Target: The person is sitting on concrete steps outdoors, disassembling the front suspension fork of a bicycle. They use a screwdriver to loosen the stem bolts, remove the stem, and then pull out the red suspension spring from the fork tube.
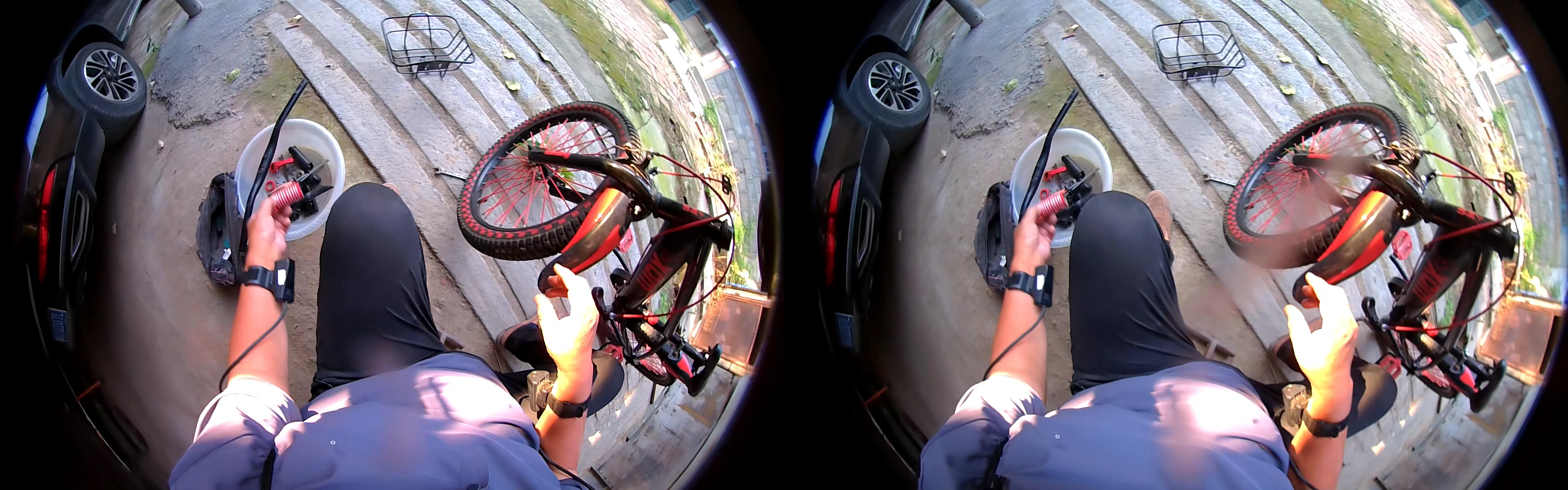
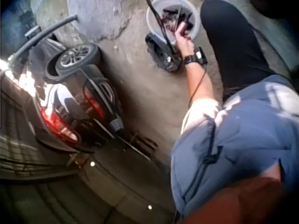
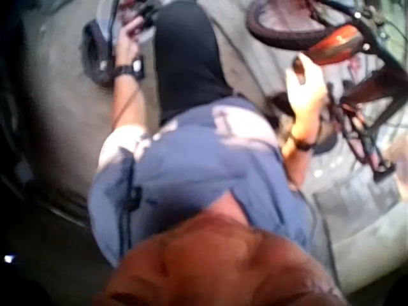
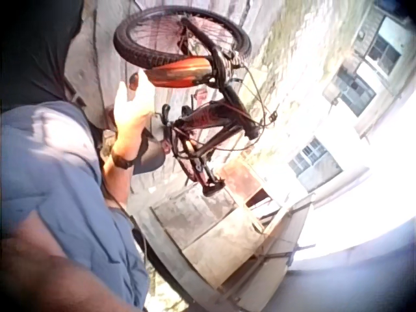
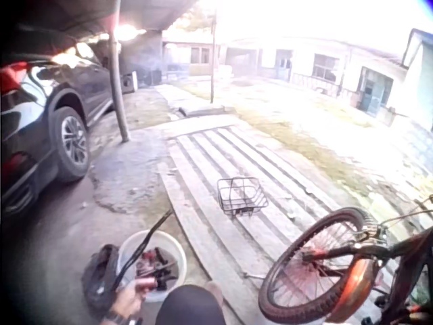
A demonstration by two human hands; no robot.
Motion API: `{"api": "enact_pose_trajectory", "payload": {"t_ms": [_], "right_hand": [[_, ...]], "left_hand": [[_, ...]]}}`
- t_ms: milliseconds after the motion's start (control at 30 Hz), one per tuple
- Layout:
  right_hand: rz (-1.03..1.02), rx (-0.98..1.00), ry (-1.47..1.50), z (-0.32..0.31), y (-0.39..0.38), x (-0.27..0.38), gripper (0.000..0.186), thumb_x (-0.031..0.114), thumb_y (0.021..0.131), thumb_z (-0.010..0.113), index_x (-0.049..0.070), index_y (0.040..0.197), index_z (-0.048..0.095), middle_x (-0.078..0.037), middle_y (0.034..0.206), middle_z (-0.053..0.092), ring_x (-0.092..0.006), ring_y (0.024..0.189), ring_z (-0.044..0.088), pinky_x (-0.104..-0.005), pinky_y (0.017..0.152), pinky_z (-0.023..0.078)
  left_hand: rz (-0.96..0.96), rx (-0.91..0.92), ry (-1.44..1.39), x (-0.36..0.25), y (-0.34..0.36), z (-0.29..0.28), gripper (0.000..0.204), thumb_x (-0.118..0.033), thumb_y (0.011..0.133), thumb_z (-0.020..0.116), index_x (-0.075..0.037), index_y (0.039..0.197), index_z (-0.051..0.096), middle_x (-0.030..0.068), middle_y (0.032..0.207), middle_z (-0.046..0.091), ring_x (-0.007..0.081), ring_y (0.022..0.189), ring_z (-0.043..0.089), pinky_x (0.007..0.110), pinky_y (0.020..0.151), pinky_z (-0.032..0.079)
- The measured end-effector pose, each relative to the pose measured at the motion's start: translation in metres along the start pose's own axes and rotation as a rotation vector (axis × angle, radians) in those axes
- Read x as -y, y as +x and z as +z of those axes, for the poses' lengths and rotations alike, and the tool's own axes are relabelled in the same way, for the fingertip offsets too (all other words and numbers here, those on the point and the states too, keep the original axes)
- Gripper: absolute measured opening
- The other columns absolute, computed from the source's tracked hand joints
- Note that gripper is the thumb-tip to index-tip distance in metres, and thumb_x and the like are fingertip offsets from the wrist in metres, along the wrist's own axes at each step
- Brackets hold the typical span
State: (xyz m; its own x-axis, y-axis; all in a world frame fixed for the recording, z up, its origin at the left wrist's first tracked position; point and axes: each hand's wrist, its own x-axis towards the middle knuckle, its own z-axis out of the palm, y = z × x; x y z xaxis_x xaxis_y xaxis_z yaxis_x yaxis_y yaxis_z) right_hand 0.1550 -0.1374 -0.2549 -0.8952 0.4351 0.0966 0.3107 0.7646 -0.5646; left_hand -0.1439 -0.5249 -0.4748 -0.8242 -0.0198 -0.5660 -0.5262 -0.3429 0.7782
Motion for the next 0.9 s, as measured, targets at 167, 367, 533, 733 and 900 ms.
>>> {"api": "enact_pose_trajectory", "payload": {"t_ms": [167, 367, 533, 733, 900], "right_hand": [[0.016, 0.085, 0.005, 0.006, 0.014, 0.014, 0.052, -0.004, 0.071, 0.076, 0.0, 0.121, 0.06, -0.015, 0.096, 0.066, -0.0244, 0.074, 0.066, -0.0347, 0.071, 0.053], [0.025, 0.106, -0.033, 0.005, 0.022, 0.023, 0.052, -0.005, 0.072, 0.074, 0.0, 0.122, 0.06, -0.015, 0.095, 0.065, -0.024, 0.073, 0.067, -0.0342, 0.07, 0.053], [0.036, 0.125, -0.032, 0.008, 0.023, 0.025, 0.052, -0.005, 0.073, 0.074, 0.001, 0.122, 0.06, -0.015, 0.095, 0.065, -0.0239, 0.072, 0.067, -0.0342, 0.069, 0.053], [0.043, 0.093, -0.024, 0.005, 0.018, 0.035, 0.05, -0.003, 0.073, 0.076, 0.001, 0.12, 0.062, -0.015, 0.095, 0.066, -0.024, 0.075, 0.067, -0.0334, 0.071, 0.054], [-0.032, 0.027, -0.006, -0.012, 0.018, 0.027, 0.046, 0.01, 0.075, 0.078, 0.005, 0.119, 0.065, -0.013, 0.097, 0.067, -0.0266, 0.073, 0.066, -0.0367, 0.067, 0.054]], "left_hand": [[-0.226, -0.267, -0.042, 0.06, -0.001, -0.026, 0.018, -0.025, 0.087, 0.067, -0.007, 0.091, 0.063, 0.0053, 0.073, 0.066, 0.0138, 0.058, 0.063, 0.026, 0.049, 0.046], [-0.313, -0.271, -0.025, 0.087, 0.019, -0.037, 0.02, -0.023, 0.087, 0.065, -0.007, 0.098, 0.06, 0.0057, 0.08, 0.065, 0.0148, 0.064, 0.064, 0.027, 0.051, 0.049], [-0.343, -0.305, -0.085, 0.087, 0.026, -0.035, 0.02, -0.021, 0.087, 0.067, -0.007, 0.099, 0.06, 0.0048, 0.083, 0.064, 0.0162, 0.065, 0.064, 0.028, 0.054, 0.049], [-0.339, -0.169, -0.142, 0.086, 0.039, -0.041, 0.013, -0.022, 0.092, 0.063, -0.009, 0.095, 0.061, 0.0021, 0.078, 0.062, 0.0147, 0.071, 0.064, 0.029, 0.056, 0.046], [-0.088, 0.035, -0.087, 0.034, 0.033, -0.014, 0.021, -0.024, 0.097, 0.059, -0.008, 0.109, 0.058, 0.0032, 0.091, 0.064, 0.0148, 0.081, 0.064, 0.028, 0.06, 0.046]]}}
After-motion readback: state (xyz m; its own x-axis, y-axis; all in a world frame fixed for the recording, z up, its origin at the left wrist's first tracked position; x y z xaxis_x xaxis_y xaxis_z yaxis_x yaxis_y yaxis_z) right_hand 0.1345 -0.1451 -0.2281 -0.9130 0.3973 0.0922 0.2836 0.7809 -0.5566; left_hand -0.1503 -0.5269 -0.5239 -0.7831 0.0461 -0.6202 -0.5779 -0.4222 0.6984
